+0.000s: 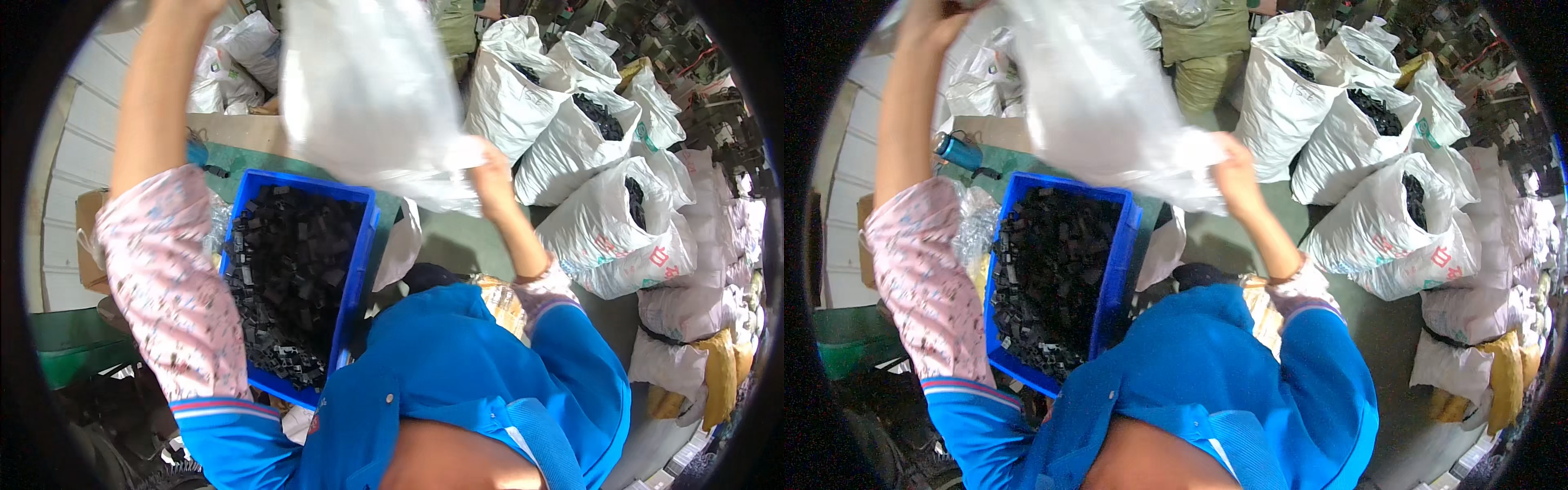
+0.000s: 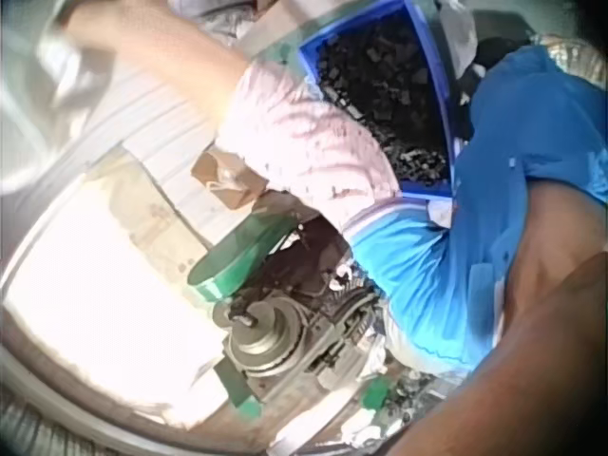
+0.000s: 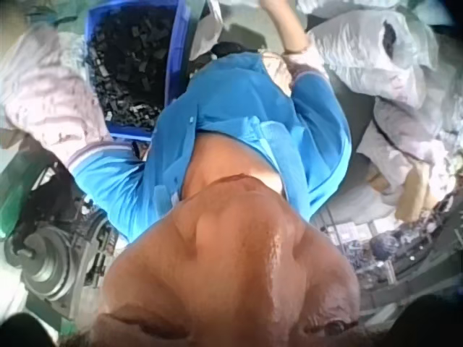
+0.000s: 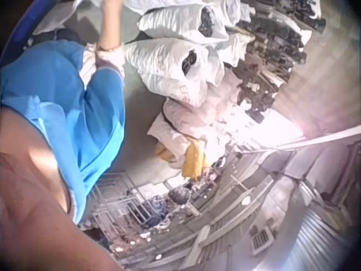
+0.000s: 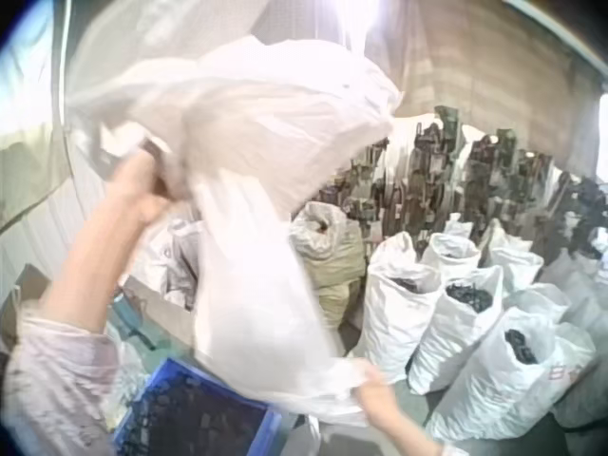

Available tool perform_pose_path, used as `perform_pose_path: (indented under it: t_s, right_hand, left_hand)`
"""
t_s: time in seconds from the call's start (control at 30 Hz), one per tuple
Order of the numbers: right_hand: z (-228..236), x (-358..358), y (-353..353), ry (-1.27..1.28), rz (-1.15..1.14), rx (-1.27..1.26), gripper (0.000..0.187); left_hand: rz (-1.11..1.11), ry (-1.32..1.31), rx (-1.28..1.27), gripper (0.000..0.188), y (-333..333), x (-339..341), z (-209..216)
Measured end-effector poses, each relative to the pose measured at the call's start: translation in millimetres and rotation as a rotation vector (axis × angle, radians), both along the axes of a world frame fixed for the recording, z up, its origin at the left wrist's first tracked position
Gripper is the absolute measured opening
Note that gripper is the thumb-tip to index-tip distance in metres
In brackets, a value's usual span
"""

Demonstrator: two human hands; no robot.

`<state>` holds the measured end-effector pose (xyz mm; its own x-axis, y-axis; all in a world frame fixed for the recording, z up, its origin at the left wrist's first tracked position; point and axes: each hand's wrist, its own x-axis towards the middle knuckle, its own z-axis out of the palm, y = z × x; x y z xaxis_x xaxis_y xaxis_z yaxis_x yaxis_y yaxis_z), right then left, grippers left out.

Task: The person repeatedly picks small black plastic components from a blue bin, snaps them together by hand, and places the assembled pieces into a white sack. The person also handles a large white sack and a plastic bag, moving them aside to access the bin.

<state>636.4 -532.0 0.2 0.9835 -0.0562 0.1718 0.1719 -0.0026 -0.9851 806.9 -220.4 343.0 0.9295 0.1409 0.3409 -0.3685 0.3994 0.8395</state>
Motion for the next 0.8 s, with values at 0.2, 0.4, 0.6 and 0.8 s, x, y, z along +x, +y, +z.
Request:
perform_pose_path:
  t_s: [0.2,0.4,0.6,0.8]
  right_hand:
    - [59.8,-47.2,-105.8,0.170,-0.393,0.675,0.033]
    - [60.5,-46.7,-231.2,-0.055,-0.346,0.816,0.031]
    - [69.5,22.4,-181.4,-0.194,-0.109,0.207,0.049]
    - [24.8,157.6,-147.6,-0.346,0.282,-0.904,0.066]
  left_hand:
    - [-0.367,0.160,0.193,0.039,-55.1,12.9,-113.0]
    - [-0.156,0.487,0.370,0.058,-114.5,6.2,-154.6]
    - [-0.242,0.397,0.444,0.042,-152.4,62.5,-196.7]
    - [-0.423,0.525,0.859,0.043,-232.7,93.1,-187.0]
